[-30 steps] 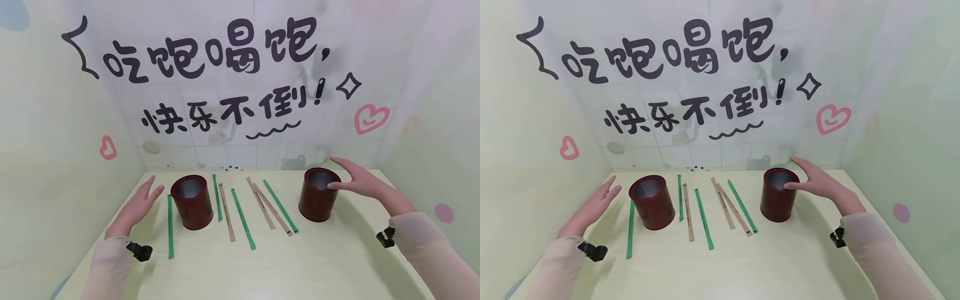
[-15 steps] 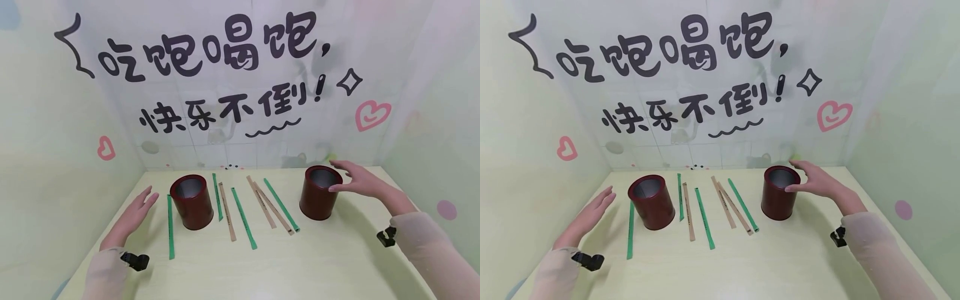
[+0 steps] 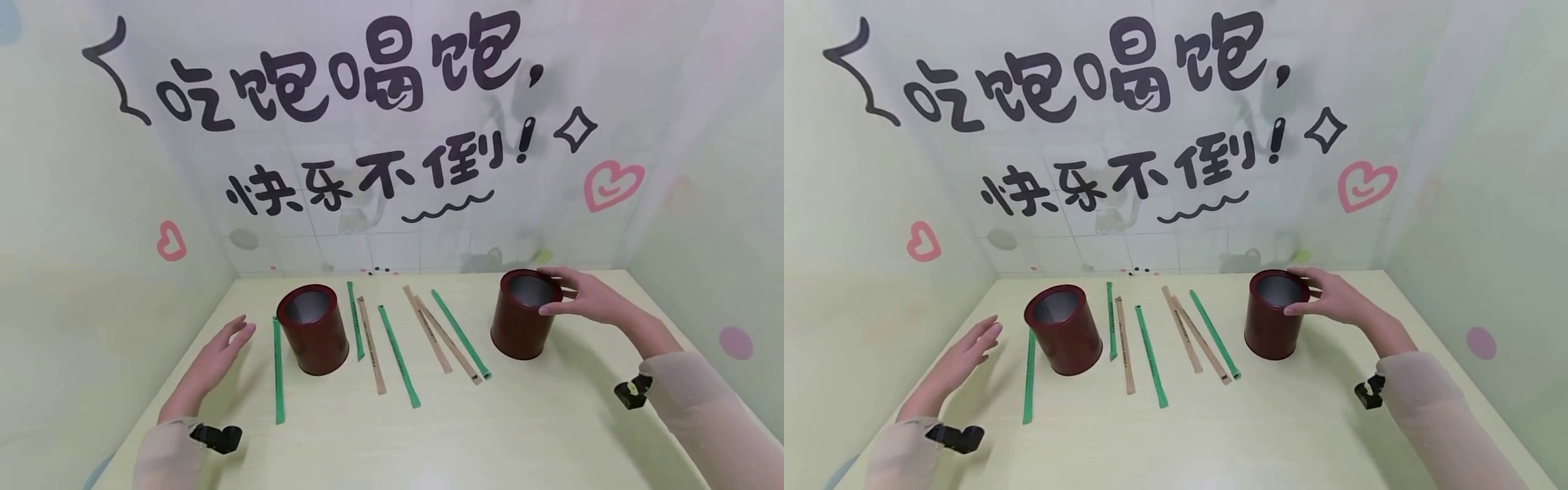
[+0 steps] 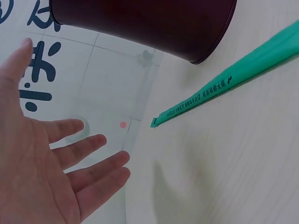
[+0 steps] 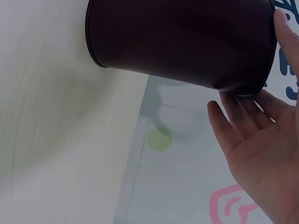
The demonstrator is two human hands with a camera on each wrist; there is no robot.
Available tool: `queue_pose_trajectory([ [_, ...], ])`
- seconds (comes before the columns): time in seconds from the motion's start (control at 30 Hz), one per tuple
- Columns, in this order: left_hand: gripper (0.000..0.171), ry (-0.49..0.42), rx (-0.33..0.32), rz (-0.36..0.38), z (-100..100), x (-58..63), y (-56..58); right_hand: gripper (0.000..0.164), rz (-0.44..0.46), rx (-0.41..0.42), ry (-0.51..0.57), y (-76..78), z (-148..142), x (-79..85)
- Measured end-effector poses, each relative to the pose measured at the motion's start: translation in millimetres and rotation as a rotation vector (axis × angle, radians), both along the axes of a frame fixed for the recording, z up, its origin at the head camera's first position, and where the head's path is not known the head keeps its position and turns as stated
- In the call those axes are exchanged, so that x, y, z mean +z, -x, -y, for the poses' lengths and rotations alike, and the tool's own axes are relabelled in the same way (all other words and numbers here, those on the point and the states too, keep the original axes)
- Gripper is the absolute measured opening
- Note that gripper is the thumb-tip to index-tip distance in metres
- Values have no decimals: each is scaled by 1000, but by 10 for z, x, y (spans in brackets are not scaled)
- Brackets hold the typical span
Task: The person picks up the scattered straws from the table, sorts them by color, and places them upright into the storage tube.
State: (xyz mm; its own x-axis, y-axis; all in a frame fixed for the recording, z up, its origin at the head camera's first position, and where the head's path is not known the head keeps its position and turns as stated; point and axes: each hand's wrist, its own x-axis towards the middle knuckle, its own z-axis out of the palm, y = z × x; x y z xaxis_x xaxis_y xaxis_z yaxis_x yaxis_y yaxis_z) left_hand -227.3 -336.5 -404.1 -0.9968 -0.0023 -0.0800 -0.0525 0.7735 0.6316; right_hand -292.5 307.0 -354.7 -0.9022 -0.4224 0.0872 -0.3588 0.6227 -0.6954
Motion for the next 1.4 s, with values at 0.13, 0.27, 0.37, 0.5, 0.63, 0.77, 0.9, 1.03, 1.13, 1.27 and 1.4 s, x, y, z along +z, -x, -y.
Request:
queue_pose_trajectory([
  [0.13,76,-89,-21,4,-12,-23,-54,77,41,17,29,16,26,14],
  [0.27,70,-166,-60,-9,-18,-32,-69,77,66,33,24,28,37,45],
  [0.37,68,-199,-80,-1,-27,-42,-49,78,83,33,14,23,20,52],
  [0.5,69,-252,-81,46,-23,-66,-48,78,103,28,-1,22,13,62],
  [0.63,71,-325,-81,105,-6,-118,-80,79,119,28,-4,27,21,68],
  [0.77,69,-420,-89,164,12,-227,-81,80,129,27,-11,27,32,76],
  [0.9,70,-442,-104,220,24,-364,-57,81,144,21,-22,16,39,84],
  [1.03,72,-324,-82,215,30,-452,-43,81,148,16,-30,15,51,86],
  [1.13,71,-268,-37,203,-1,-464,-36,80,147,20,-31,15,53,86],
  [1.27,67,-220,-1,184,-96,-430,-16,80,138,24,-37,17,53,92],
  [1.4,63,-96,56,164,-207,-389,12,79,126,24,-42,15,55,85],
])
